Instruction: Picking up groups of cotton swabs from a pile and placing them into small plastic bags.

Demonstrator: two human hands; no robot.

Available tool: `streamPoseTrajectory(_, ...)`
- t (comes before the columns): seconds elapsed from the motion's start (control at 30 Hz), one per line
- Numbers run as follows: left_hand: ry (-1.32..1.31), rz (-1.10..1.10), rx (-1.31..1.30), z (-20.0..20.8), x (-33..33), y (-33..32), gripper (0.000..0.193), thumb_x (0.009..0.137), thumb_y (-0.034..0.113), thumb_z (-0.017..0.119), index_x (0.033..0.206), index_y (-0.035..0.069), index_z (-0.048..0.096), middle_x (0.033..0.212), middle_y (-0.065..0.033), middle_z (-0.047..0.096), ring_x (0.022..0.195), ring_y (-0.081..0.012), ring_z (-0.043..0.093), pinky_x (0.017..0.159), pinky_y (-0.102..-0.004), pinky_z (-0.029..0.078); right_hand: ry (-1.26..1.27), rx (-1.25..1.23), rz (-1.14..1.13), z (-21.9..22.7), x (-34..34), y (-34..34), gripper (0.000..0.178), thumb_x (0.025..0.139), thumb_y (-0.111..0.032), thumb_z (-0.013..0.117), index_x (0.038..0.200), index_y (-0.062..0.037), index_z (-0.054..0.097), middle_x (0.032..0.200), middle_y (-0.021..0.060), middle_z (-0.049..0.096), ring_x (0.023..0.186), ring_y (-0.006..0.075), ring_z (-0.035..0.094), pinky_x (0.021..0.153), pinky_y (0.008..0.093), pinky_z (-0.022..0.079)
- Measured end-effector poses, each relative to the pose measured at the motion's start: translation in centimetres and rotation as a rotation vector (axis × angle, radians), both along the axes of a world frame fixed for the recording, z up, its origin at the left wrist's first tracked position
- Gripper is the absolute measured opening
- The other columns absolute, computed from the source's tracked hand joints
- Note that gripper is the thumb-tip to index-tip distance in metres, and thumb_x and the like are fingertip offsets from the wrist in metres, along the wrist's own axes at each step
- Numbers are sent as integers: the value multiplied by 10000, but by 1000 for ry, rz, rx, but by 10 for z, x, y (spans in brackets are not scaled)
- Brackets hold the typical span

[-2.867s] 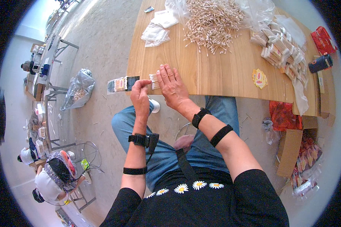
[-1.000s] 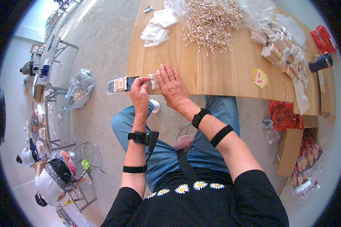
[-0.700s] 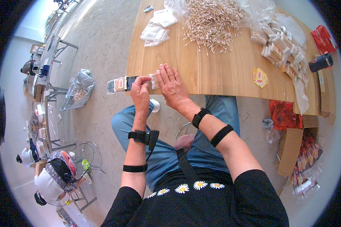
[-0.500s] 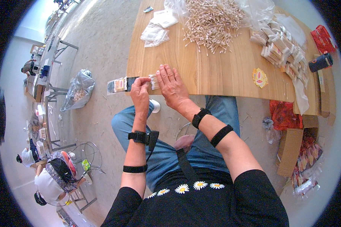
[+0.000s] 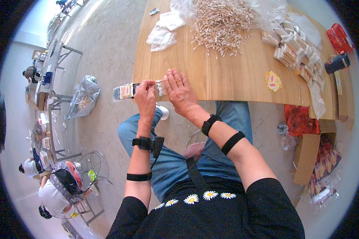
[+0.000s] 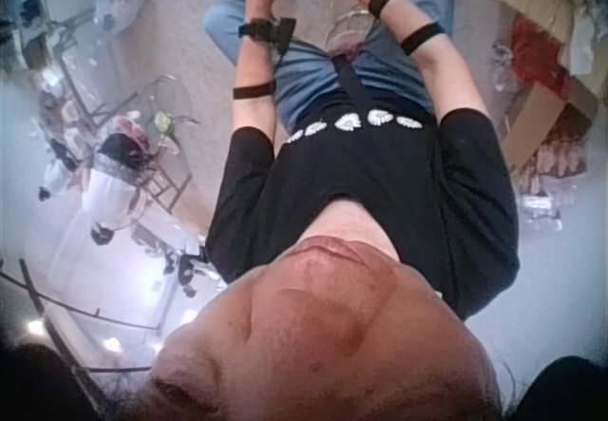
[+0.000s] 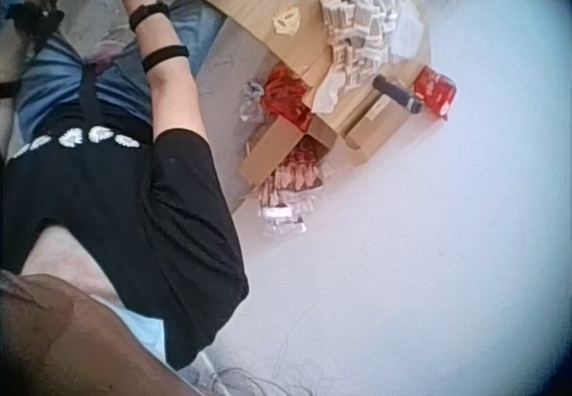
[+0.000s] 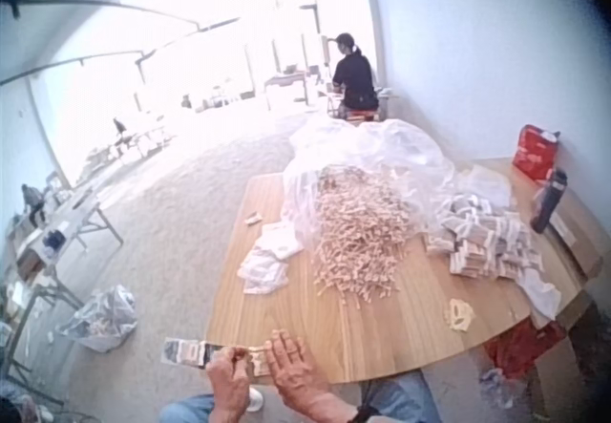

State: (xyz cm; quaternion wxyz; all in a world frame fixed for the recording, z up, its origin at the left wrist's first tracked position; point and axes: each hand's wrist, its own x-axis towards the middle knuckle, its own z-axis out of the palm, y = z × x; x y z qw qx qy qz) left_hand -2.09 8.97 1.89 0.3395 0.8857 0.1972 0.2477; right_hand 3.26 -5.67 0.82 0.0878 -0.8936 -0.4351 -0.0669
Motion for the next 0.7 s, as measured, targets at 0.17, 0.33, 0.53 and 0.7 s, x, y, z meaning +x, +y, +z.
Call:
streamPoseTrajectory(0.17, 55, -77, 219, 12, 26, 10, 48, 857, 92, 644, 870, 58, 673, 918, -129, 666, 902, -311, 610, 761, -423, 469, -17, -18, -4, 1, -1, 1, 789, 780, -199, 664, 1477, 2, 355, 1558, 205, 309, 1476, 350, 249, 1209, 475, 186)
streamPoseTrajectory(0.33, 227, -196, 488, 9, 38, 16, 39, 843, 138, 631, 837, 110, 658, 865, -86, 628, 914, -298, 600, 799, -434, 453, -22, 14, -6, -4, 0, 1, 718, 825, -193, 608, 1472, 5, 367, 1557, 212, 317, 1474, 354, 258, 1208, 480, 186)
streamPoseTrajectory(0.53, 337, -149, 597, 11, 46, 38, 31, 845, 122, 625, 829, 100, 639, 903, -104, 624, 919, -315, 617, 793, -445, 481, -50, 105, -29, -11, 0, 3, 637, 859, -153, 541, 1454, 21, 391, 1555, 218, 322, 1471, 353, 270, 1208, 479, 191)
streamPoseTrajectory(0.7, 372, -108, 475, 13, 71, 45, 25, 851, 92, 613, 851, 71, 627, 920, -130, 621, 922, -338, 626, 789, -451, 509, -17, 136, -20, -12, 1, 2, 649, 841, -143, 549, 1446, 34, 394, 1554, 223, 322, 1469, 353, 275, 1206, 474, 201)
